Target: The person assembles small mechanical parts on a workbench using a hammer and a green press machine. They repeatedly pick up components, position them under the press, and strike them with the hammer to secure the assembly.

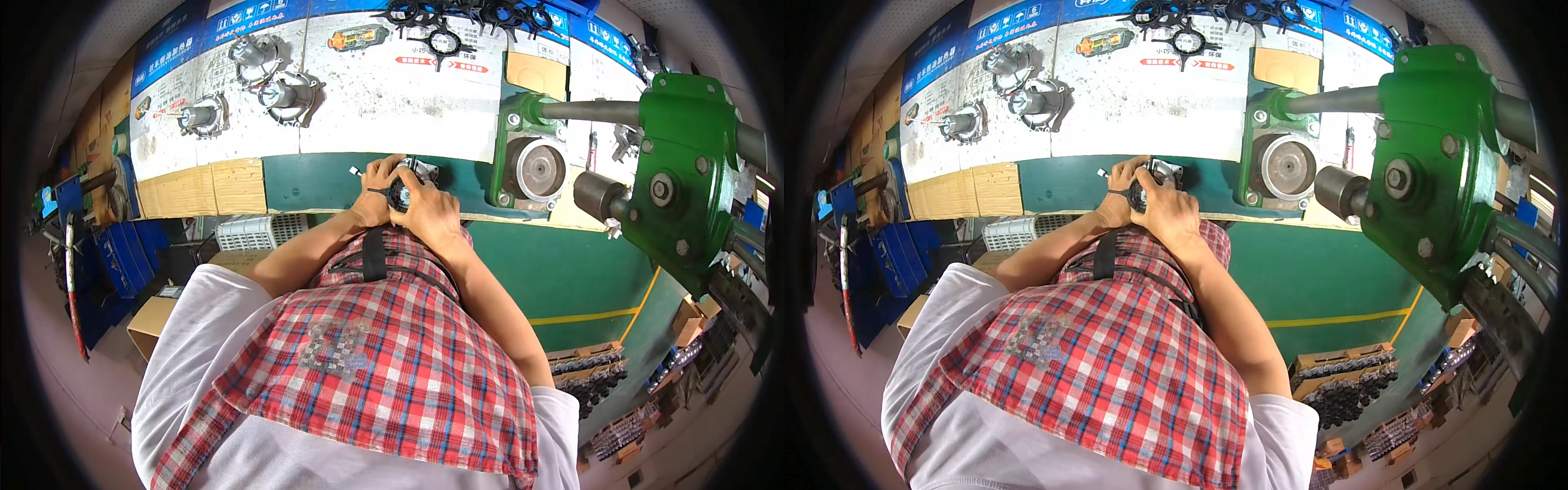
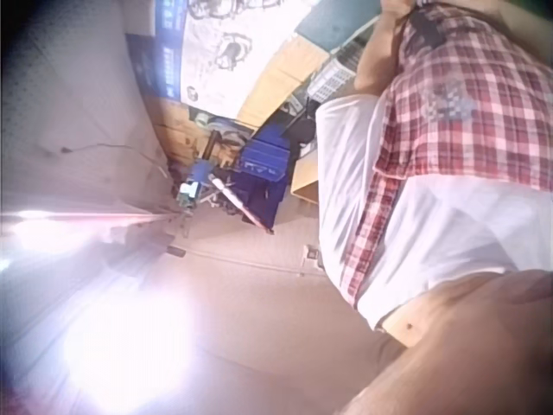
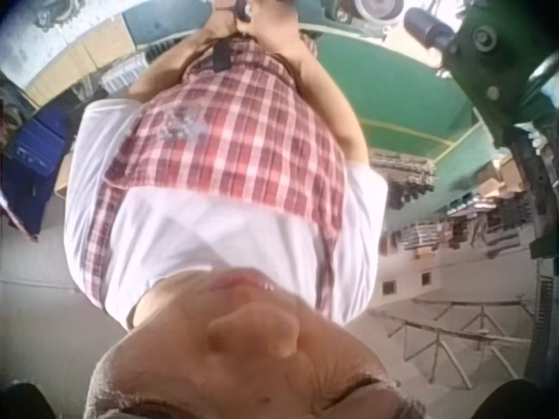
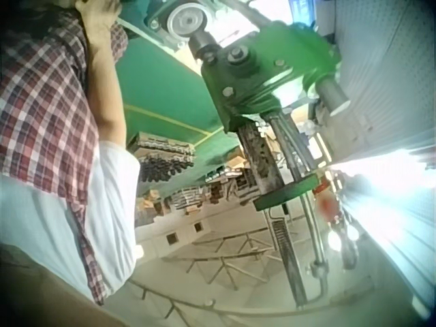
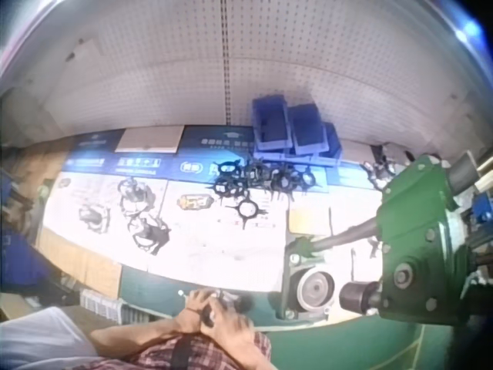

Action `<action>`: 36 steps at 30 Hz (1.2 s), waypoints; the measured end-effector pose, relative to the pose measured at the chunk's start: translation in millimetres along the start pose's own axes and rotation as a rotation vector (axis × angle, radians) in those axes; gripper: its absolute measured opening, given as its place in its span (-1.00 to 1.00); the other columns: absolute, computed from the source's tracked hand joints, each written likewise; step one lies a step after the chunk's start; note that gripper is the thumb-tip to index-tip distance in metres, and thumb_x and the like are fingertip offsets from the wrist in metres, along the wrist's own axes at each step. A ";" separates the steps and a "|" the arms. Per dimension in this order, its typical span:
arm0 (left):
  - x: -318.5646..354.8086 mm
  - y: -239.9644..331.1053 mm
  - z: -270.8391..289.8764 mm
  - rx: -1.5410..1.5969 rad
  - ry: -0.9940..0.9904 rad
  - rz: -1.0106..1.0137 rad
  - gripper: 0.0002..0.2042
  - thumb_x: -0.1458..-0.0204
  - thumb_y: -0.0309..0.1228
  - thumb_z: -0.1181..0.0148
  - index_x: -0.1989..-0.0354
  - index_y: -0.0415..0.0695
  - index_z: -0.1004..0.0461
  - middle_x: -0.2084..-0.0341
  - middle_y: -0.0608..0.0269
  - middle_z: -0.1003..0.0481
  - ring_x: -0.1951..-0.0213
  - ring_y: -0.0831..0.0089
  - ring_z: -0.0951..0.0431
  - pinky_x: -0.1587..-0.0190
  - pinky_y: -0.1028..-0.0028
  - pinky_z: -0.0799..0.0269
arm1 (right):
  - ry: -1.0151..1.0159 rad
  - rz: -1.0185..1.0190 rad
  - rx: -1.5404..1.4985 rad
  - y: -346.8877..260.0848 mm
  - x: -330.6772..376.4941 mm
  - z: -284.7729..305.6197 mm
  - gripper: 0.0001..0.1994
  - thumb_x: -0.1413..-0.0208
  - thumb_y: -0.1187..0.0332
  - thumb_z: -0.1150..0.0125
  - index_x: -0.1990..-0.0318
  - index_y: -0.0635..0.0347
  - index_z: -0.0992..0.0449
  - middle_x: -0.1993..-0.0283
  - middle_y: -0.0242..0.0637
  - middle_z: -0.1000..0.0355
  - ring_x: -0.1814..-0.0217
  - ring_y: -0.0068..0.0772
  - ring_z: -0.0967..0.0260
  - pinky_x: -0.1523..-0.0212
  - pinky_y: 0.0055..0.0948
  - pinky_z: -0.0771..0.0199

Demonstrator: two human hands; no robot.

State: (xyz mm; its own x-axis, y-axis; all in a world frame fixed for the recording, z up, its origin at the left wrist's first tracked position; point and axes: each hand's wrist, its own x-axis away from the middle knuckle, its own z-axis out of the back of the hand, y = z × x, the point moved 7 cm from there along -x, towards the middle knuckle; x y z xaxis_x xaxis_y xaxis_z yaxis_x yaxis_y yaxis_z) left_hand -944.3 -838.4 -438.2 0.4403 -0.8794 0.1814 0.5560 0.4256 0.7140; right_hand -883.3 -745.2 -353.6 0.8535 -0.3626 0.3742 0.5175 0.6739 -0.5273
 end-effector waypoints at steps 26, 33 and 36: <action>-102.4 159.9 -29.2 0.052 0.212 -0.462 -0.32 0.32 -0.32 -0.41 -0.14 -0.03 -0.43 -0.21 0.18 -0.34 -0.27 -0.01 -0.17 -0.32 0.04 -0.11 | 0.675 -0.238 -0.485 186.6 171.8 413.9 -0.72 -0.22 0.26 -0.04 0.10 0.27 -0.54 0.16 -0.22 -0.53 0.14 -0.48 -0.40 0.11 -0.39 -0.37; -162.3 195.5 -99.0 -0.243 0.112 -0.331 -0.38 0.16 -0.04 -0.27 -0.15 0.02 -0.47 -0.28 0.10 -0.31 -0.41 0.00 -0.01 -0.41 0.09 0.10 | 1.129 0.098 0.568 58.7 195.9 582.8 -0.71 -0.24 0.24 -0.02 0.11 0.27 -0.55 0.19 -0.19 -0.53 0.16 -0.39 -0.43 0.07 -0.34 -0.38; -173.2 193.6 -106.8 -0.087 0.193 -0.365 -0.43 0.18 -0.11 -0.28 -0.07 -0.08 -0.52 -0.24 0.02 -0.34 -0.37 -0.02 -0.11 -0.40 0.11 0.05 | 1.171 0.096 0.722 32.6 223.4 593.6 -0.70 -0.25 0.23 -0.01 0.11 0.26 -0.55 0.20 -0.17 -0.53 0.16 -0.35 -0.44 0.05 -0.32 -0.38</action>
State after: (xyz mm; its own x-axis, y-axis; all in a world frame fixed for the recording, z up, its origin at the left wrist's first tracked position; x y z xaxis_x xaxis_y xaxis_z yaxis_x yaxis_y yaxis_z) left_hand -837.6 -580.9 -403.6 0.3228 -0.9232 -0.2087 0.7538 0.1174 0.6465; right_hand -712.0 -422.2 165.6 0.6226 -0.3783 -0.6850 0.6150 0.7778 0.1295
